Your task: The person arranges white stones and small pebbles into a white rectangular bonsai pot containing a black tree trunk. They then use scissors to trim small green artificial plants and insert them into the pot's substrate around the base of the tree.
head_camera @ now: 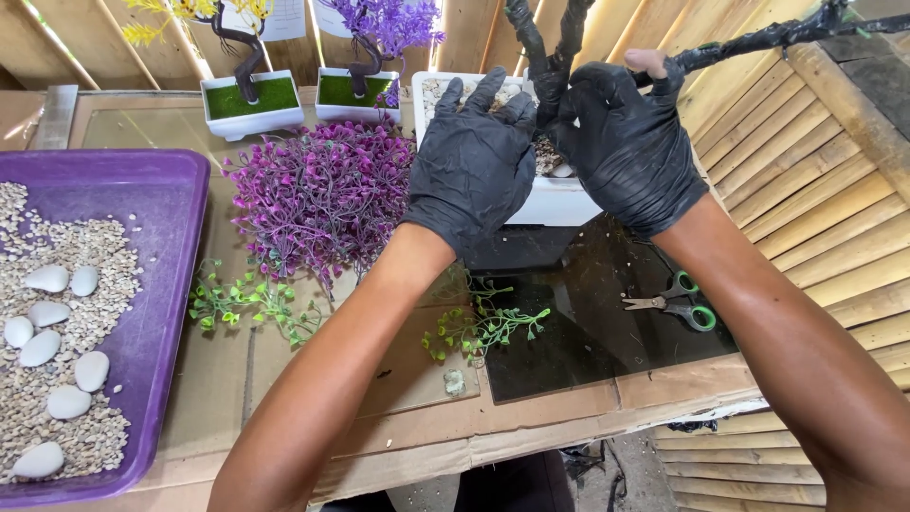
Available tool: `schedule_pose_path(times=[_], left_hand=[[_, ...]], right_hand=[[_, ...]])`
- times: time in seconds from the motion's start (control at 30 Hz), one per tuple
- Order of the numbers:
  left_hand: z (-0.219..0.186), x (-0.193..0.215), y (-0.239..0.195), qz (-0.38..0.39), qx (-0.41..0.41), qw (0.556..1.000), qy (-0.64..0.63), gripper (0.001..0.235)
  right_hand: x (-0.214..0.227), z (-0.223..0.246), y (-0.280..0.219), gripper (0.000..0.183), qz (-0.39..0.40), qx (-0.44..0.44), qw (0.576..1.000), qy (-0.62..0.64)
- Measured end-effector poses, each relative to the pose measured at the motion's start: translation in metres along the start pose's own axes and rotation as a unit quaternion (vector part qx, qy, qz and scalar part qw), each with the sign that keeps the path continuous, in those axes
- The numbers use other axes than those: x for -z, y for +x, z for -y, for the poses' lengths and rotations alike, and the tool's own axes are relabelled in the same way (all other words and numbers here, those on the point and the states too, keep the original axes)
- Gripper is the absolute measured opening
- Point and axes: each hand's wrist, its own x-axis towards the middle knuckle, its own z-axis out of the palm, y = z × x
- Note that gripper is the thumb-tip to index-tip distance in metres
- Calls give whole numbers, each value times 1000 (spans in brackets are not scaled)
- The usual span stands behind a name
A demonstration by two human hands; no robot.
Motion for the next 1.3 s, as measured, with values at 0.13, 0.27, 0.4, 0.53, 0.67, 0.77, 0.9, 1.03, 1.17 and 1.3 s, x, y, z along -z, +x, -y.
schedule_pose_path(times=[0.13, 0.27, 0.4, 0.53, 0.67, 0.77, 0.9, 1.03, 1.17, 1.3], left_hand=[[2, 1, 0, 12, 11, 1000, -9, 52], [3, -1, -1, 21, 5, 1000, -6, 51], [1, 6, 0, -18, -6, 999, -33, 43], [5, 6, 0, -19, 3, 999, -50, 42], [5, 8, 2, -18, 2, 998, -53, 45], [5, 7, 4, -17, 27, 996, -78, 45], [11, 4, 4, -41, 71, 987, -140, 43], [37, -4, -7, -39, 76, 987, -138, 40], [42, 23, -26, -49, 56, 991, -111, 38], [27, 65, -43, -63, 51, 992, -95, 35]], right_hand=[[8, -2, 4, 3, 9, 14, 1000, 1], [22, -4, 2, 11, 2, -22, 999, 48], [35, -5, 2, 15, -25, -31, 998, 55], [60, -5, -1, 23, 8, -22, 1000, -14], [92, -3, -13, 36, 31, -98, 993, 60], [94, -4, -34, 34, 61, -144, 986, 63], [119, 12, -42, 35, 54, -132, 990, 8], [113, 30, -65, 37, 36, -150, 985, 80], [103, 34, -68, 26, 28, -212, 964, 156], [76, 33, -71, 27, -8, -222, 963, 150]])
